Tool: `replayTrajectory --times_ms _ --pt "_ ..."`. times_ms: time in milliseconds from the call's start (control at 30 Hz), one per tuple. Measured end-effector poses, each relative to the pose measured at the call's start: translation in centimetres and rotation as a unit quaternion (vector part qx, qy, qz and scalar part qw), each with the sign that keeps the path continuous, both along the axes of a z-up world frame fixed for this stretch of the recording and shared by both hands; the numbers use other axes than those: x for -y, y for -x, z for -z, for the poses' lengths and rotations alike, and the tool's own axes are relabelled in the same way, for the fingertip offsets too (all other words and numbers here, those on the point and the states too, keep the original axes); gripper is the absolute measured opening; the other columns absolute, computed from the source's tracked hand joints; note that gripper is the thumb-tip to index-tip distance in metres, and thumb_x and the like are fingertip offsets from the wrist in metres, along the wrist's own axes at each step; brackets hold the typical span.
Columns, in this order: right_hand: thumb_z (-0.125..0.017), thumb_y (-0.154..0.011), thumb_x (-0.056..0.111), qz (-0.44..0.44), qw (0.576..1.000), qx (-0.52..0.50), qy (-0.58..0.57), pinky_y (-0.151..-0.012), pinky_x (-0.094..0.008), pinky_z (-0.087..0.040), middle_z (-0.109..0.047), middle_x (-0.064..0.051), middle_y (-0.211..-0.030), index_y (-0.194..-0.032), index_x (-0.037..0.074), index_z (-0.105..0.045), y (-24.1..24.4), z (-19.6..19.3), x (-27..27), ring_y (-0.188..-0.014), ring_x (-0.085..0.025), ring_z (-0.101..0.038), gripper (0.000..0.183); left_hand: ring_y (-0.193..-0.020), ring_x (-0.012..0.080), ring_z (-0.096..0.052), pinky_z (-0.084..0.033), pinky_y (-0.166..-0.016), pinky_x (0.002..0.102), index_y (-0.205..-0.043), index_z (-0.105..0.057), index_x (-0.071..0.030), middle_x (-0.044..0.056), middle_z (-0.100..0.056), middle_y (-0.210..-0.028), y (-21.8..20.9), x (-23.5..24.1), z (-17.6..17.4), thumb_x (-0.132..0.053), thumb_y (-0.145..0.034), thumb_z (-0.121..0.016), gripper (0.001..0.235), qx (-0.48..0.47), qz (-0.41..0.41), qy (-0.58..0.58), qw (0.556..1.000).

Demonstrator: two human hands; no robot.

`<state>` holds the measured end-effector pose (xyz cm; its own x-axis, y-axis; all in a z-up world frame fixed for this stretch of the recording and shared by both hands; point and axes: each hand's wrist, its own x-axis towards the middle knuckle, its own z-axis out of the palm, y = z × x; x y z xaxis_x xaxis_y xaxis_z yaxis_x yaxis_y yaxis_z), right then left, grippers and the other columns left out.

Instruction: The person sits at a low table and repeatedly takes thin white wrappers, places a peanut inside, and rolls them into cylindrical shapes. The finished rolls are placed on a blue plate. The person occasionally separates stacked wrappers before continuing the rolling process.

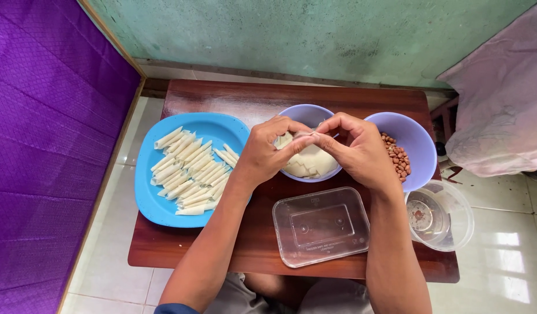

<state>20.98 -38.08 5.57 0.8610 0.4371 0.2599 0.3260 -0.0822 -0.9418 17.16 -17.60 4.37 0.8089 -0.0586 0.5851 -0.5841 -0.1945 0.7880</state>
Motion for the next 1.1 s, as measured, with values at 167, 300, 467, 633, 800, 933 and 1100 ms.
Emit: replayTrajectory --times_ms 167,300,467,633,800,933,1100 --pt "-0.074 -0.092 -0.001 -0.030 0.998 -0.038 -0.032 -0.057 -0.022 -0.057 -0.070 -0.012 -0.084 -0.103 -0.003 -0.067 -0.9 0.9 0.4 -0.068 -0.012 -0.067 0.013 -0.068 0.0103 -0.062 -0.052 -0.070 0.026 -0.100 -0.077 -0.011 0.004 -0.069 -0.073 0.0 0.0 -0.2 -0.016 -0.097 -0.073 0.007 -0.008 -0.022 0.016 1.000" --pt "-0.071 -0.094 -0.002 -0.044 0.997 -0.053 -0.033 -0.062 -0.025 -0.062 -0.075 -0.015 -0.089 -0.111 -0.005 -0.064 -0.7 0.2 0.2 -0.074 -0.013 -0.073 0.019 -0.062 0.0068 -0.057 -0.053 -0.062 0.024 -0.099 -0.077 -0.009 0.005 -0.064 -0.064 0.0 0.0 0.2 -0.018 -0.098 -0.072 0.011 -0.033 -0.015 0.044 0.998" --pt "-0.073 -0.094 0.001 -0.016 0.998 -0.058 -0.027 -0.061 -0.026 -0.063 -0.077 -0.015 -0.088 -0.109 -0.006 -0.068 -0.6 0.5 0.4 -0.074 -0.013 -0.073 0.017 -0.058 0.0059 -0.058 -0.053 -0.060 0.023 -0.097 -0.078 -0.007 0.005 -0.065 -0.059 0.1 0.2 0.4 -0.013 -0.093 -0.076 0.007 -0.058 0.003 0.054 0.997" --pt "-0.074 -0.094 0.004 -0.014 0.998 -0.063 -0.030 -0.054 -0.026 -0.063 -0.076 -0.016 -0.076 -0.104 -0.006 -0.071 -0.5 0.2 0.1 -0.062 -0.016 -0.075 0.014 -0.045 0.0053 -0.053 -0.048 -0.047 0.019 -0.096 -0.078 -0.004 0.005 -0.058 -0.046 -0.2 0.0 0.9 -0.014 -0.095 -0.073 0.011 -0.071 -0.011 0.084 0.994" --pt "-0.068 -0.099 0.007 -0.023 0.997 -0.068 -0.022 -0.063 -0.032 -0.066 -0.078 -0.015 -0.083 -0.108 -0.004 -0.073 -0.1 -0.1 -0.2 -0.073 -0.017 -0.077 0.015 -0.045 0.0071 -0.056 -0.051 -0.044 0.021 -0.100 -0.077 -0.003 0.008 -0.063 -0.048 -0.1 0.0 0.7 -0.013 -0.101 -0.065 0.016 -0.060 -0.006 0.077 0.995" --pt "-0.063 -0.102 0.008 -0.020 0.997 -0.060 -0.032 -0.064 -0.033 -0.067 -0.078 -0.014 -0.087 -0.114 -0.005 -0.073 -0.6 -0.1 0.3 -0.076 -0.016 -0.077 0.020 -0.065 0.0132 -0.068 -0.060 -0.058 0.026 -0.116 -0.074 -0.004 0.014 -0.070 -0.070 -0.7 0.1 1.2 -0.010 -0.104 -0.059 0.020 -0.012 -0.003 0.070 0.997" --pt "-0.078 -0.090 0.003 -0.020 0.998 -0.049 -0.029 -0.068 -0.032 -0.066 -0.076 -0.013 -0.084 -0.116 -0.003 -0.071 0.0 -0.5 -0.1 -0.074 -0.013 -0.073 0.028 -0.059 0.0116 -0.067 -0.057 -0.054 0.022 -0.099 -0.078 0.001 0.012 -0.070 -0.063 -0.5 0.2 1.8 -0.008 -0.094 -0.074 0.011 -0.046 0.016 0.096 0.994"
